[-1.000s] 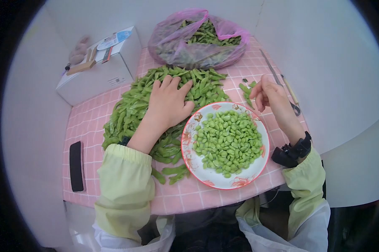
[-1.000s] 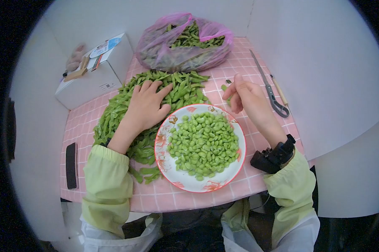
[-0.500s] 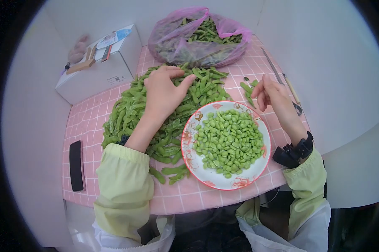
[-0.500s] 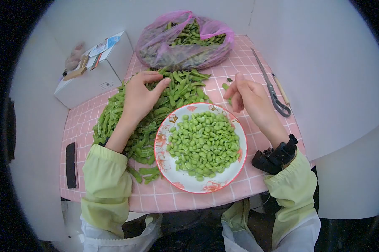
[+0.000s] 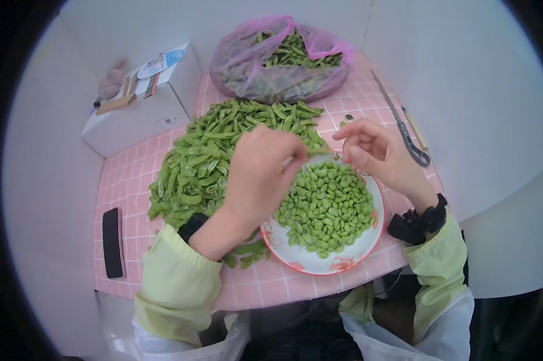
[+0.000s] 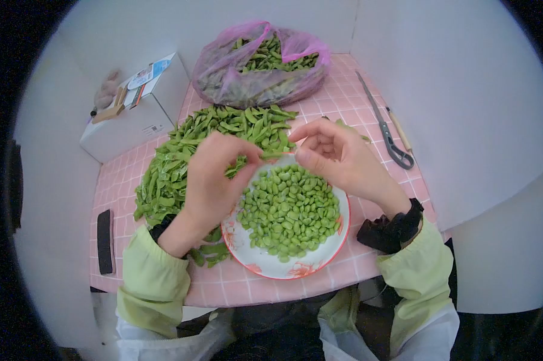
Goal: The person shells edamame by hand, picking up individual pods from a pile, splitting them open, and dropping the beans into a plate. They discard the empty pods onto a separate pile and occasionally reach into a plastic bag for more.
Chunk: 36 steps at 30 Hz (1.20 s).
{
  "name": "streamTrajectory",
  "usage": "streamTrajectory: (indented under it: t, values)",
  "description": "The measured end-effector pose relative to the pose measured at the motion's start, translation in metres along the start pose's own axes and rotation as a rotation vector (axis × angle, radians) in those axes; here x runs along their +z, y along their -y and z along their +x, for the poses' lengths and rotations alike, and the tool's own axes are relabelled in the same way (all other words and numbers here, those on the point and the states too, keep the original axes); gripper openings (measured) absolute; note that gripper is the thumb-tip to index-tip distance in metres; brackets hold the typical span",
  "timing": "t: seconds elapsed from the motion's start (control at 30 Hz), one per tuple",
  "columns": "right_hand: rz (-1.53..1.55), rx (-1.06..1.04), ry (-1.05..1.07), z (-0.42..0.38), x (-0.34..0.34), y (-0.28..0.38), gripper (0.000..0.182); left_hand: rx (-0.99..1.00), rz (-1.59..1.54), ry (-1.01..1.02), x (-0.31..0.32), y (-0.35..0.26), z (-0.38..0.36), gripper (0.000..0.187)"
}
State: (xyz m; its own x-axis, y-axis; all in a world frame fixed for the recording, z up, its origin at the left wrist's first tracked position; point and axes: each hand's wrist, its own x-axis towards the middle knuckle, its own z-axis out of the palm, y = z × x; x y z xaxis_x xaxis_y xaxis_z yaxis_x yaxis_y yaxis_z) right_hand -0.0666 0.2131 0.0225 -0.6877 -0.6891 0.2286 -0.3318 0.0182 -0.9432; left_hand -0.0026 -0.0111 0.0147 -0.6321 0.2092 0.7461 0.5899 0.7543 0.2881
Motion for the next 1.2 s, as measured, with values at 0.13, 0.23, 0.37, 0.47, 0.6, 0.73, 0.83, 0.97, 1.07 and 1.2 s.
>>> streamTrajectory:
  t: [0.13, 0.23, 0.37, 0.47, 0.6, 0.73, 0.83, 0.97, 1.07, 1.2]
  values:
    - [0.055, 0.042, 0.031, -0.004, 0.010, 0.007, 0.031, 0.204, 0.132, -0.047, 0.005, -0.007, -0.007, 0.021]
    - [0.040, 0.135, 0.011, -0.004, 0.011, 0.009, 0.031, 0.335, 0.176, -0.124, 0.005, -0.011, -0.012, 0.017]
    - [-0.061, 0.171, 0.090, -0.009, 0.012, 0.012, 0.031, 0.403, 0.226, -0.252, 0.007, -0.016, -0.019, 0.017]
    - [0.021, 0.201, 0.172, -0.010, 0.017, 0.018, 0.030, 0.424, 0.194, -0.263, 0.006, -0.014, -0.020, 0.018]
    - [0.076, 0.170, 0.181, -0.009, 0.017, 0.012, 0.030, 0.389, 0.200, -0.287, 0.007, -0.015, -0.017, 0.019]
    - [0.043, 0.100, 0.170, -0.007, 0.012, 0.011, 0.036, 0.339, 0.203, -0.265, 0.011, -0.014, -0.016, 0.025]
    - [0.042, 0.058, 0.141, -0.008, 0.012, 0.012, 0.038, 0.349, 0.200, -0.267, 0.009, -0.014, -0.014, 0.029]
    - [0.175, 0.135, 0.240, -0.014, 0.012, 0.012, 0.038, 0.383, 0.177, -0.306, 0.009, -0.013, -0.016, 0.028]
    - [0.279, 0.177, 0.304, -0.015, 0.014, 0.014, 0.039, 0.382, 0.202, -0.314, 0.008, -0.013, -0.015, 0.026]
    - [0.123, 0.110, 0.252, -0.013, 0.016, 0.015, 0.038, 0.332, 0.226, -0.289, 0.010, -0.014, -0.014, 0.023]
